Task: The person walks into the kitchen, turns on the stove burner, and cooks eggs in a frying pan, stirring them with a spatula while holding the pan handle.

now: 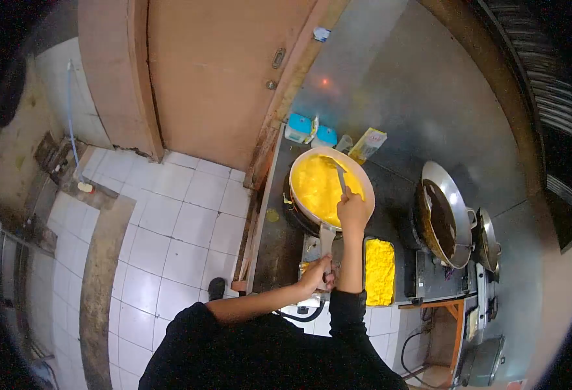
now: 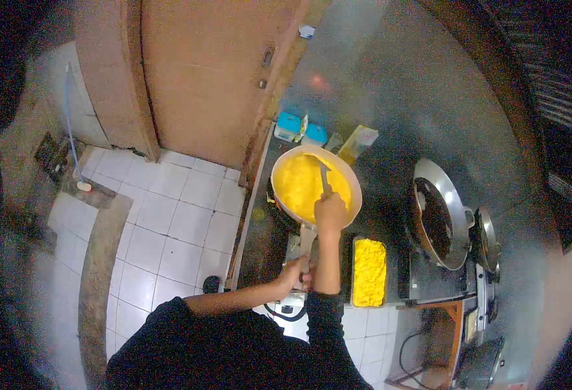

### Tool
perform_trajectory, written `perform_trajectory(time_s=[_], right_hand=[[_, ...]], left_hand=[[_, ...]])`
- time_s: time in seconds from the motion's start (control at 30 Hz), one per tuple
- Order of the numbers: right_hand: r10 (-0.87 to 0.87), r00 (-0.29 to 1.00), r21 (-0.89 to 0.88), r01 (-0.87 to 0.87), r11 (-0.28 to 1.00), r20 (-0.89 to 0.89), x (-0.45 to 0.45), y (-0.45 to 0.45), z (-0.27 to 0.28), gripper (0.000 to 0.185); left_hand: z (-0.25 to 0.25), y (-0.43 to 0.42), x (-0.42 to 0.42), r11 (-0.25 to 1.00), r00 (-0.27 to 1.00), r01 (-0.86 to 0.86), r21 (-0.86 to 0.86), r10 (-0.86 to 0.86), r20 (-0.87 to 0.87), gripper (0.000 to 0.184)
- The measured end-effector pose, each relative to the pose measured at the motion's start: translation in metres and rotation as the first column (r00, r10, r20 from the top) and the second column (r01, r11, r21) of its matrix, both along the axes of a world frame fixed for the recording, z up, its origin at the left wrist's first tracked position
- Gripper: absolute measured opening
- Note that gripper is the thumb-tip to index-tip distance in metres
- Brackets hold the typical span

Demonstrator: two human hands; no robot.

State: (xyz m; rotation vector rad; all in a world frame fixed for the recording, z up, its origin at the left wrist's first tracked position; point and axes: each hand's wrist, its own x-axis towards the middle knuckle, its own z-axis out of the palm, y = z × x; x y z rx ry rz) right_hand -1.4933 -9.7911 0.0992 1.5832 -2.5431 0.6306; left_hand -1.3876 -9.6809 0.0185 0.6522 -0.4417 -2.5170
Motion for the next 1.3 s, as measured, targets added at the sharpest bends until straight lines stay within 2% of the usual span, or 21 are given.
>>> perform_trajectory(time_s=[0.07,0.2,0.3,0.37,0.43,0.5,0.53,0.57,0.67,0.73,0.77,0.8,0.87,0.9,1.0,1.07,1.17,1.2,1.27,1.3], right_hand=[[-0.061,0.998,0.123,0.057,0.991,0.029,-0.008,-0.011,0.004,0.024],[-0.028,0.997,0.160,0.040,0.986,-0.071,-0.007,-0.006,-0.002,0.022],[-0.022,0.999,0.230,0.028,0.973,-0.025,0.003,0.012,0.005,0.027],[-0.030,0.999,0.256,0.036,0.966,-0.026,0.016,0.029,0.018,0.028],[-0.031,0.999,0.276,0.039,0.960,-0.031,0.028,0.048,0.034,0.029],[0.010,0.999,0.308,0.006,0.951,-0.050,0.023,0.060,0.041,0.028],[0.057,0.996,0.341,-0.031,0.939,-0.066,0.016,0.066,0.044,0.027],[0.031,0.997,0.362,-0.001,0.932,-0.077,-0.004,0.069,0.030,0.026],[0.062,0.997,0.377,-0.041,0.925,-0.043,0.007,0.100,0.096,0.024],[0.002,0.993,0.415,0.047,0.908,-0.117,-0.002,0.116,0.111,0.024],[0.024,0.991,0.438,0.035,0.898,-0.128,-0.001,0.121,0.121,0.025],[0.020,0.992,0.440,0.039,0.897,-0.127,-0.002,0.120,0.120,0.025],[0.150,0.968,0.474,-0.036,0.880,-0.203,-0.008,0.115,0.110,0.031],[0.056,0.973,0.496,0.065,0.866,-0.225,-0.015,0.105,0.092,0.033],[0.015,0.986,0.463,0.066,0.884,-0.169,-0.028,0.081,0.054,0.024],[0.019,0.988,0.504,0.062,0.861,-0.153,-0.031,0.067,0.041,0.025],[-0.011,0.992,0.372,0.057,0.926,-0.126,-0.041,0.046,0.011,0.026],[-0.015,0.992,0.374,0.060,0.926,-0.123,-0.039,0.043,0.010,0.026],[-0.119,0.992,0.206,0.126,0.971,-0.045,-0.033,0.035,0.009,0.027],[-0.114,0.992,0.204,0.121,0.972,-0.045,-0.033,0.032,0.009,0.027]], left_hand=[[-0.003,0.001,-0.002,1.000,1.000,0.006,0.015,-0.006,0.003,0.033],[0.009,0.001,0.002,0.999,0.999,-0.014,0.036,0.012,0.045,0.032],[0.003,0.003,0.002,1.000,1.000,0.005,0.021,-0.005,0.005,0.031],[-0.013,0.001,-0.005,0.998,1.000,0.012,-0.056,-0.013,-0.021,0.033],[-0.002,0.001,-0.001,1.000,1.000,0.014,-0.020,-0.014,0.009,0.032],[0.002,0.001,0.002,1.000,0.999,0.014,0.016,-0.014,0.040,0.032],[0.001,0.001,0.002,1.000,0.999,0.014,-0.013,-0.014,0.029,0.033],[-0.001,0.002,0.002,0.999,1.000,0.013,-0.043,-0.012,0.019,0.034],[-0.012,0.001,-0.002,0.999,0.999,0.021,-0.025,-0.022,-0.032,0.033],[-0.010,0.001,-0.001,1.000,0.998,0.023,0.001,-0.023,-0.059,0.033],[-0.009,0.001,-0.001,0.999,0.996,0.027,0.023,-0.025,-0.084,0.032],[-0.007,0.002,-0.001,0.999,0.996,0.032,0.026,-0.030,-0.083,0.032],[-0.002,0.003,0.001,1.000,0.999,0.014,-0.012,-0.014,-0.038,0.032],[-0.001,0.003,0.001,1.000,0.999,0.019,-0.011,-0.019,-0.037,0.032],[0.001,0.002,0.000,0.999,1.000,0.016,0.034,-0.015,-0.020,0.033],[-0.001,0.002,-0.001,0.999,1.000,0.018,0.042,-0.017,-0.017,0.031],[0.003,0.002,0.002,0.998,1.000,0.026,0.059,-0.026,0.004,0.030],[0.004,0.003,0.003,0.998,0.999,0.030,0.060,-0.031,0.007,0.030],[0.008,0.002,0.005,1.000,1.000,0.021,0.006,-0.021,0.002,0.030],[0.008,0.002,0.005,1.000,1.000,0.016,0.004,-0.016,0.002,0.030]])
